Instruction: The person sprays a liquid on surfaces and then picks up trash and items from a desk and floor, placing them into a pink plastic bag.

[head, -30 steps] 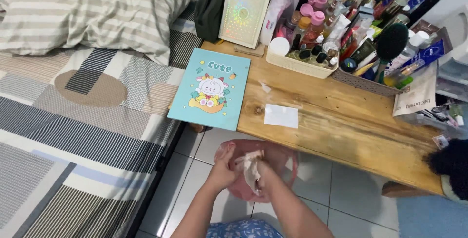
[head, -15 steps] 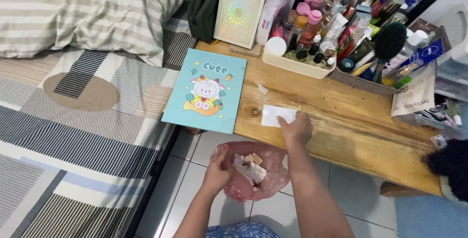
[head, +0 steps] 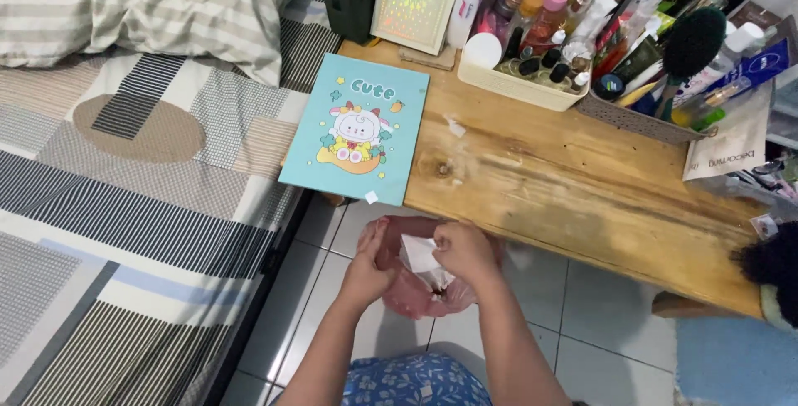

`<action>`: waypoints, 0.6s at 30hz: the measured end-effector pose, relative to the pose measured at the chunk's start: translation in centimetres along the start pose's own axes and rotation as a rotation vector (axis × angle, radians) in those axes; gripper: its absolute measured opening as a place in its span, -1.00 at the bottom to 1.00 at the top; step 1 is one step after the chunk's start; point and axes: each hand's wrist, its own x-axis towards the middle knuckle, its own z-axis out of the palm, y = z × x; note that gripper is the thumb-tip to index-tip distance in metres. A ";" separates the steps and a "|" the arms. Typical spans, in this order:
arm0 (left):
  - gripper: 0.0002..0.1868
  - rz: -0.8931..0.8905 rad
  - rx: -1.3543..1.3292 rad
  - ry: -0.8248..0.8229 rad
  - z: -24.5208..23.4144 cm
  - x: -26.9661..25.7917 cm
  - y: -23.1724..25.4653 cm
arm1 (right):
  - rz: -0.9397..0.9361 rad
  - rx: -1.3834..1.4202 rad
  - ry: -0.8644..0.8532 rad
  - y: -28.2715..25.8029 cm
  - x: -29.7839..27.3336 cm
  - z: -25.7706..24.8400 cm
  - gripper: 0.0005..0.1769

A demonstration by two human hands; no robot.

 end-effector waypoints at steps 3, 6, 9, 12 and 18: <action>-0.03 0.060 0.025 0.037 0.0 -0.2 -0.4 | 0.021 -0.290 -0.067 -0.8 -0.2 2.4 -0.77; -0.03 -0.074 -0.038 0.039 -0.2 -0.6 -0.7 | 0.068 -0.472 -0.094 -1.2 -0.5 4.1 -0.66; -0.07 -0.157 -0.152 0.101 -1.1 -0.1 -3.3 | 0.031 -0.342 -0.020 -3.4 0.4 4.3 -0.67; -0.07 -0.135 -0.221 0.154 -2.3 -0.1 -3.6 | -0.171 -0.056 0.156 -7.3 1.7 3.7 -0.71; -0.06 -0.052 -0.309 0.166 -3.8 1.4 -4.8 | -0.548 -0.147 0.324 -14.0 4.6 1.4 -0.66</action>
